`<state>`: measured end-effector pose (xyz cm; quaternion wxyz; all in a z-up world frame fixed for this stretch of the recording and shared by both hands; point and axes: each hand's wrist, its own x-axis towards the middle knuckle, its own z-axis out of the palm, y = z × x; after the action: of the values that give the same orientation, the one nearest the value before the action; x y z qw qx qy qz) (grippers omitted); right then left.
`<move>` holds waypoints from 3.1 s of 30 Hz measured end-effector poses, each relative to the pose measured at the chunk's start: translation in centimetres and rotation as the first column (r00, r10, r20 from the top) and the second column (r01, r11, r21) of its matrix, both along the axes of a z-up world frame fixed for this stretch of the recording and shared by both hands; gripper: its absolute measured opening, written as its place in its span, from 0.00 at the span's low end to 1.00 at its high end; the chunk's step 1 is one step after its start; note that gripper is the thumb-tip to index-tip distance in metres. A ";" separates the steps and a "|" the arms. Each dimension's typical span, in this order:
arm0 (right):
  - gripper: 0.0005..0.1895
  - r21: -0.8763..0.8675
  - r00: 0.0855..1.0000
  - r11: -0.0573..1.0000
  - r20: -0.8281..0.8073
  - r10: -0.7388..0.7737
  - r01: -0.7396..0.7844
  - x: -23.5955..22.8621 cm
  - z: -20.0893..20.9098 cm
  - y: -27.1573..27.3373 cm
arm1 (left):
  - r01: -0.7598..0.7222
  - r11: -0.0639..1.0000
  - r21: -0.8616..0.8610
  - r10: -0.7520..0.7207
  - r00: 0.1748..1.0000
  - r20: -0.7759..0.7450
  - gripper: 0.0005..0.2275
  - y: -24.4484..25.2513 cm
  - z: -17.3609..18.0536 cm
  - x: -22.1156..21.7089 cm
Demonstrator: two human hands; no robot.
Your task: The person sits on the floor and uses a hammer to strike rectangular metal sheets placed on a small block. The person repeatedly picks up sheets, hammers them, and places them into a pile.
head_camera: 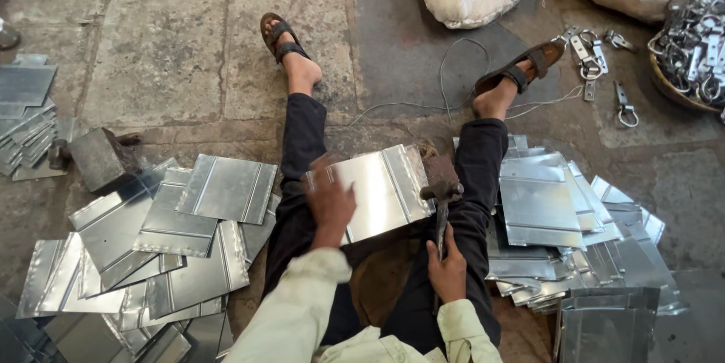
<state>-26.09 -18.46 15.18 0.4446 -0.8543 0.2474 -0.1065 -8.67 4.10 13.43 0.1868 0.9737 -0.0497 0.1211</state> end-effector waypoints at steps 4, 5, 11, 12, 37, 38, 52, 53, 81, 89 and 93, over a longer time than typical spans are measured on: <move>0.32 -0.049 0.983 0.994 0.156 0.101 -0.095 0.0 -1.2 -0.1 | -0.232 0.972 0.045 0.235 0.965 -0.117 0.29 5.2 -1.3 -3.0; 0.33 -0.001 0.994 0.997 0.078 0.078 -0.078 0.2 -1.3 0.0 | -0.222 0.975 0.013 0.221 0.959 -0.178 0.29 5.3 -1.4 -3.2; 0.38 0.053 0.983 0.984 0.068 0.169 -0.172 0.7 -0.9 0.7 | -0.245 0.898 -0.366 0.122 0.937 -0.328 0.27 5.2 -1.3 -2.6; 0.39 0.217 0.989 0.968 -0.046 0.138 -0.125 0.3 -0.5 1.0 | -0.222 0.859 -0.462 0.076 0.947 -0.313 0.27 5.2 -1.6 -3.2; 0.21 0.575 0.930 0.802 -0.360 0.075 0.158 -2.5 1.8 3.2 | -0.114 0.918 -0.381 0.030 0.975 -0.219 0.39 9.4 -0.8 -1.6; 0.20 0.590 0.938 0.792 -0.339 0.067 0.156 -2.4 2.2 3.3 | -0.123 0.922 -0.366 0.033 0.970 -0.241 0.39 9.3 -1.0 -1.7; 0.21 0.241 0.931 0.951 0.351 0.098 -0.191 4.8 0.6 0.7 | -0.149 0.951 -0.270 0.067 0.954 -0.291 0.40 8.7 -1.8 -1.2; 0.21 0.134 0.946 0.973 0.292 0.143 -0.189 4.5 -1.0 0.8 | -0.141 0.951 -0.273 0.063 0.959 -0.277 0.40 9.1 -1.9 -2.0; 0.19 -0.098 0.979 0.982 0.106 0.174 -0.164 2.9 0.1 1.5 | -0.227 0.929 -0.293 0.155 0.956 -0.248 0.38 8.7 -1.7 -1.5; 0.24 0.092 0.981 0.990 0.173 0.087 -0.104 1.5 1.8 2.1 | -0.250 0.917 -0.310 0.185 0.957 -0.224 0.38 8.6 -1.9 -1.3; 0.21 -0.139 0.977 0.972 0.073 0.199 -0.188 1.9 1.2 2.1 | -0.272 0.926 -0.261 0.200 0.942 -0.270 0.39 8.7 -2.2 -1.7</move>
<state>-24.16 -16.39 16.36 0.4062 -0.8962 0.1359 -0.1155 -10.39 12.83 11.24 0.3180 0.9412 0.1100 0.0310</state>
